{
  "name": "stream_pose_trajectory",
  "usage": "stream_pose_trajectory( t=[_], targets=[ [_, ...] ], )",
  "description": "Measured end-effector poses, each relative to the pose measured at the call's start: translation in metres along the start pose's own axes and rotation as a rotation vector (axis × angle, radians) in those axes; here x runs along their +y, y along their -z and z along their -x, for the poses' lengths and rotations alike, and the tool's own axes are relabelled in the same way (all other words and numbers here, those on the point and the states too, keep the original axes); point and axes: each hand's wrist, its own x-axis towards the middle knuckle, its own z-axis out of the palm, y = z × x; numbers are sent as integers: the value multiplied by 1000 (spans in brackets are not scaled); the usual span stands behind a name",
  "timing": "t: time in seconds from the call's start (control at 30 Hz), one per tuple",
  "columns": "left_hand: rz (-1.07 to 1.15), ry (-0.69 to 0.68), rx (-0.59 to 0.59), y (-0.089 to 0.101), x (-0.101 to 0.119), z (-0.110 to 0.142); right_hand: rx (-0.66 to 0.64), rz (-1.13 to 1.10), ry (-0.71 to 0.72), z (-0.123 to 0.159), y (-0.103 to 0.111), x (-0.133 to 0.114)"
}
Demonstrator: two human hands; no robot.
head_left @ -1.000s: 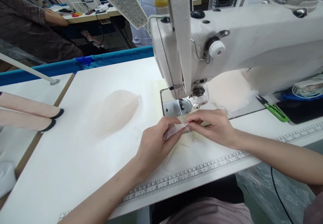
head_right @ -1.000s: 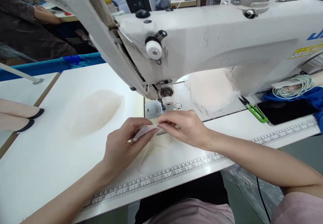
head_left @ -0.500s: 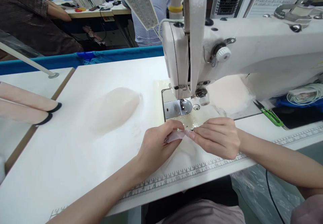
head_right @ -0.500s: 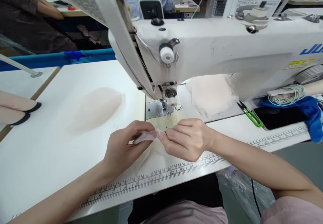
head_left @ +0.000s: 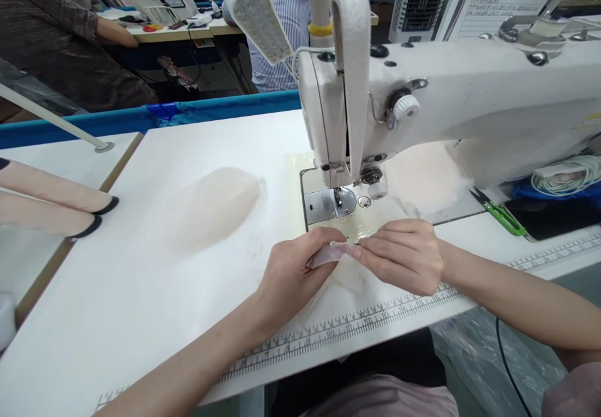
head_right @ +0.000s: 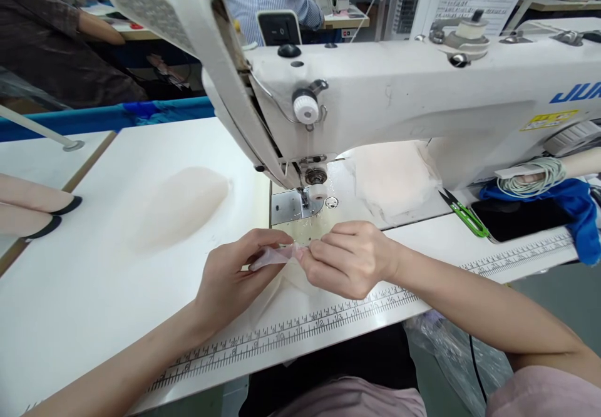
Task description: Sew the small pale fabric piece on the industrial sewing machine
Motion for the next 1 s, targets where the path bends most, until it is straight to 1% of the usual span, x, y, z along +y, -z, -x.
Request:
stream_pose_trajectory(
  t=[0.13, 0.27, 0.4, 0.53, 0.6, 0.67, 0.73, 0.8, 0.83, 0.9, 1.0],
  targets=[
    [14, -28, -8, 0, -1, 0, -5, -2, 0, 0, 0, 0],
    [34, -16, -21, -1, -2, 1, -8, 0, 10, -1, 0, -1],
    [68, -26, -46, -2, -4, 2, -3, 22, 47, -1, 0, -2],
    [75, 6, -70, -3, -3, 3, -2, 35, 108, 0, 1, -2],
    [78, 24, -76, -3, -2, 3, -2, 22, 104, 0, 2, -2],
    [80, 75, -124, -1, 0, 2, -11, -10, 72, 1, 3, -2],
    [68, 171, -205, 0, 2, 0, -45, -69, -32, 4, 1, -3],
    [26, 270, -274, -1, 2, -1, -125, -158, -221, 7, -2, -5],
    [-4, 299, -286, -2, 2, -1, -177, -216, -332, 8, -4, -7],
    [-69, 310, -265, -6, -1, -1, -277, -342, -533, 11, -9, -8],
    [-169, 312, -198, -11, -6, 0, -372, -459, -750, 13, -15, -6]
  ],
)
